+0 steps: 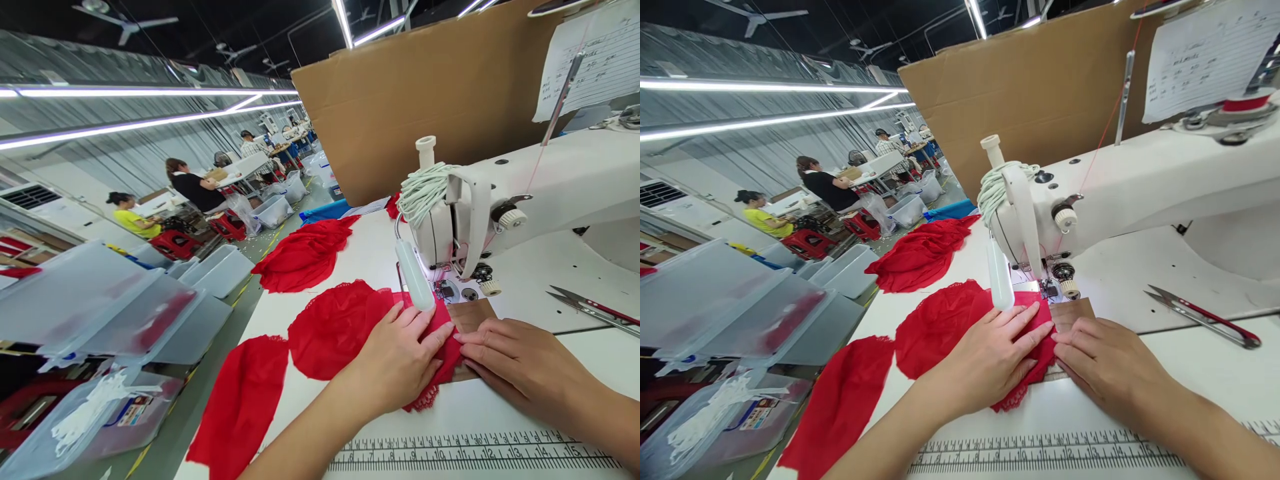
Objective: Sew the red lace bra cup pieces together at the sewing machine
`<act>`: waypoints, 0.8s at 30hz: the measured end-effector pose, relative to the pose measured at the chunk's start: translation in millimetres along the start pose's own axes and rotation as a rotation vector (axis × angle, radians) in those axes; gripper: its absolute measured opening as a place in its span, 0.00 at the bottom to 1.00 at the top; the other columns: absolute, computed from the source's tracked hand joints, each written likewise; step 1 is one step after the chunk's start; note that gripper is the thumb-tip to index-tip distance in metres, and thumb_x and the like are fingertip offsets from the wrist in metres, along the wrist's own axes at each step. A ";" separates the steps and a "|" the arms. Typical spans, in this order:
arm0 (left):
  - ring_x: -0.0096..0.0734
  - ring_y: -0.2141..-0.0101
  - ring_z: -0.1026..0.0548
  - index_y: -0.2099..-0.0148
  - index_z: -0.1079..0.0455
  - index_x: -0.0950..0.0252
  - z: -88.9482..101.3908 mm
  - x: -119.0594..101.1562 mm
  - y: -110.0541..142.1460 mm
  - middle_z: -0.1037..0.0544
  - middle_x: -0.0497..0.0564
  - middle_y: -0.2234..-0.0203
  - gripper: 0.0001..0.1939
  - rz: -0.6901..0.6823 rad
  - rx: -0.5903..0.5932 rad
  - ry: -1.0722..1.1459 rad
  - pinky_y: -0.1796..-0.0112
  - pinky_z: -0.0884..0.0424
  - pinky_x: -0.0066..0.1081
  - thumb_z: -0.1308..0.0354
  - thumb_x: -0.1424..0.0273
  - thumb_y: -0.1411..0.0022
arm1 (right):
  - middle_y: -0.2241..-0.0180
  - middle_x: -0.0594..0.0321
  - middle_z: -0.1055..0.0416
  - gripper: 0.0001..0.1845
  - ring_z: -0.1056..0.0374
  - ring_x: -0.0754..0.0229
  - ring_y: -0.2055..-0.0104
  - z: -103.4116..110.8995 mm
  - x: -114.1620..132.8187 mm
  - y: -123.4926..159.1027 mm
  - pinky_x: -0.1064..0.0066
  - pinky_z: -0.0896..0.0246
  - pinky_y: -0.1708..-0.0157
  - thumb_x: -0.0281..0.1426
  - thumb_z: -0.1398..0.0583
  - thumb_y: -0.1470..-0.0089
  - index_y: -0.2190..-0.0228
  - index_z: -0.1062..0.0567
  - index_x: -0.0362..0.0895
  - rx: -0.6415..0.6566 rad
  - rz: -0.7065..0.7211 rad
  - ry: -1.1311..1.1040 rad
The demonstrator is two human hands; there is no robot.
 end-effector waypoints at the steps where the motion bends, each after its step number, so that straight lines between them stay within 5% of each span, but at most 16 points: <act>1: 0.46 0.45 0.28 0.32 0.37 0.64 0.4 0.0 0.1 0.28 0.59 0.39 0.24 -0.001 0.000 -0.005 0.44 0.32 0.46 0.50 0.63 0.25 | 0.65 0.60 0.20 0.13 0.29 0.57 0.67 0.1 0.0 0.3 0.64 0.36 0.68 0.24 0.48 0.31 0.62 0.24 0.43 -0.004 -0.002 -0.007; 24: 0.46 0.41 0.29 0.30 0.40 0.61 -2.6 -0.1 1.5 0.30 0.57 0.37 0.25 0.012 0.038 -0.028 0.41 0.34 0.50 0.51 0.60 0.25 | 0.66 0.58 0.21 0.13 0.28 0.57 0.66 -5.9 -5.6 5.9 0.66 0.32 0.63 0.23 0.47 0.34 0.61 0.22 0.46 0.031 -0.036 -0.028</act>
Point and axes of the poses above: each hand's wrist, its own y-axis away from the middle knuckle, its own z-axis out of the back of the hand, x = y × z, the point moved 9 cm from there along -y, towards the middle knuckle
